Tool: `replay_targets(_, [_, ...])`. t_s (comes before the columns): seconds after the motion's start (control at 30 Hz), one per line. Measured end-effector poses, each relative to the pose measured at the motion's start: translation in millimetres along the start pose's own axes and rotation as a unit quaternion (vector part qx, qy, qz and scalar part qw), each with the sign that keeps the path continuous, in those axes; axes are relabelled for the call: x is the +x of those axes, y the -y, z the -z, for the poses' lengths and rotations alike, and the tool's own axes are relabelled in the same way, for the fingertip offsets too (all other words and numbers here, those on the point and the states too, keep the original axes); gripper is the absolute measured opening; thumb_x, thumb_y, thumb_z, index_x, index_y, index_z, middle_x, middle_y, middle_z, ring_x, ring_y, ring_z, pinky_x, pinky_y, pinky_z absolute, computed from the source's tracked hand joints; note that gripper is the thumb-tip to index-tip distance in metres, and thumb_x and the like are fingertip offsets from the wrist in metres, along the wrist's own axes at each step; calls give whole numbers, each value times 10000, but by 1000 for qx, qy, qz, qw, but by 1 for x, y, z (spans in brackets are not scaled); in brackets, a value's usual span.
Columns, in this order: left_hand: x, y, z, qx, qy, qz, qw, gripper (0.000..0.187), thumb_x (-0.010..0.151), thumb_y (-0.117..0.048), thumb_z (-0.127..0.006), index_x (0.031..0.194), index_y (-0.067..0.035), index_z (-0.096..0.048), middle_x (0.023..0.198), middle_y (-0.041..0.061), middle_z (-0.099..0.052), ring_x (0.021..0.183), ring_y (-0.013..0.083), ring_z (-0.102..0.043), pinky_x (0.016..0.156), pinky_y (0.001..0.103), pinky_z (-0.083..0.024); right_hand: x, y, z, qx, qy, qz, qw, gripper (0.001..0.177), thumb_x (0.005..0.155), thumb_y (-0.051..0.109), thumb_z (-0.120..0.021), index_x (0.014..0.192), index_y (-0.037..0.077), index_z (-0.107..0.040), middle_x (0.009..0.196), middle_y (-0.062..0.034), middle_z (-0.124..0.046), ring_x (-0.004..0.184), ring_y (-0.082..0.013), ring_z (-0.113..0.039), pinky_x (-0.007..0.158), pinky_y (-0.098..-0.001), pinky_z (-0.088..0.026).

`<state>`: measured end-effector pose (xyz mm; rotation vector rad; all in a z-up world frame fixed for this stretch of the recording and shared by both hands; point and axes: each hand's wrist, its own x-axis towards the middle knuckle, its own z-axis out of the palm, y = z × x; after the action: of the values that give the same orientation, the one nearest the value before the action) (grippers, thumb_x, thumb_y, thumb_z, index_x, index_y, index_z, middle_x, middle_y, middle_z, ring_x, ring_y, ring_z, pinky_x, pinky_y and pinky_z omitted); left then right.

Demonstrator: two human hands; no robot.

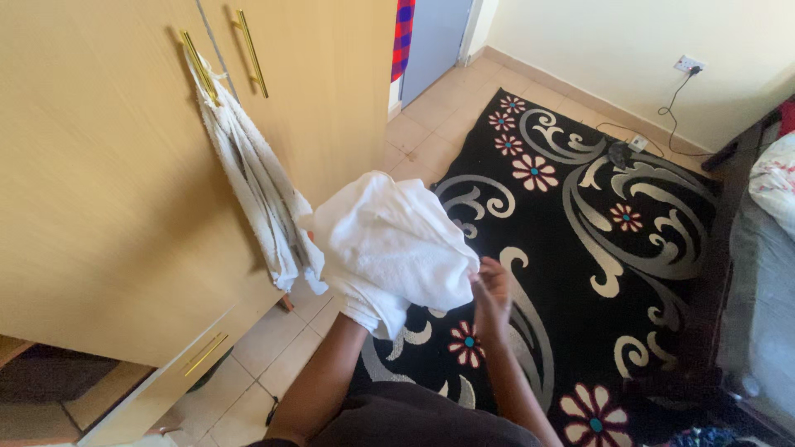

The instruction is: The person takes a green towel and a white towel from a wardrobe, folds them individually by hand, and then places them onto a shelf inside the wardrobe.

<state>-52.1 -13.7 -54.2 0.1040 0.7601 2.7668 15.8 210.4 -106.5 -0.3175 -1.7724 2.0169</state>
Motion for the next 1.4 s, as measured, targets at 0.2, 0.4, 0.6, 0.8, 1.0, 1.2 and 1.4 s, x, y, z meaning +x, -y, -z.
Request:
replay_targets(0.2, [-2,2,-2,2,0,8,1000,875,906,-721,-387,1600,-212,-231,1657,101,-302,1528,288,-310,1193,515,-266,22,-19,-2,129,-24,-125,983,184,966,49,-583,1122,19,-673,1043,-133,-736,924,-198,-706,872,-364,-586])
replay_targets(0.4, [-11,0,-1,-7,2,1,1000,868,909,-715,-388,1600,-215,-225,1657,100,-299,1528,289,-309,1194,516,-269,52,20,34,256,128,-93,954,126,985,48,-589,1033,63,-704,1001,-103,-750,909,-191,-726,843,-410,-607])
replay_targets(0.6, [-16,4,-7,-9,8,-5,1000,861,913,-709,-388,1600,-219,-219,1656,99,-295,1529,291,-308,1195,517,-272,72,22,14,-201,65,-83,974,264,1026,332,-603,1035,109,-744,909,-72,-740,776,-158,-675,759,-369,-572])
replay_targets(0.8, [-26,2,-18,-27,11,-31,999,855,916,-704,-389,1600,-223,-213,1656,97,-292,1529,292,-307,1196,518,-276,59,25,-6,-344,-6,110,932,341,1027,324,-599,1217,54,-685,1156,-151,-698,937,-207,-662,802,-393,-551])
replay_targets(1.0, [-32,0,-26,-35,0,-66,997,848,919,-698,-390,1601,-227,-207,1656,96,-288,1530,294,-306,1196,519,-279,44,57,-54,-350,116,326,871,629,975,251,-709,1452,-91,-482,1367,-268,-552,1226,-390,-548,965,-513,-471])
replay_targets(1.2, [-37,12,-35,-25,12,-52,998,841,923,-692,-390,1601,-231,-201,1655,95,-285,1530,295,-305,1197,520,-282,54,62,-93,-449,112,286,839,349,1035,306,-731,1286,99,-603,1169,-110,-648,1072,-281,-640,913,-455,-543])
replay_targets(1.4, [-31,4,-37,-4,28,-32,999,835,926,-686,-391,1601,-235,-195,1655,93,-282,1531,297,-303,1198,521,-285,46,52,-98,-482,-7,434,761,488,1041,312,-589,1453,61,-512,1442,-132,-574,1343,-305,-528,1078,-493,-415])
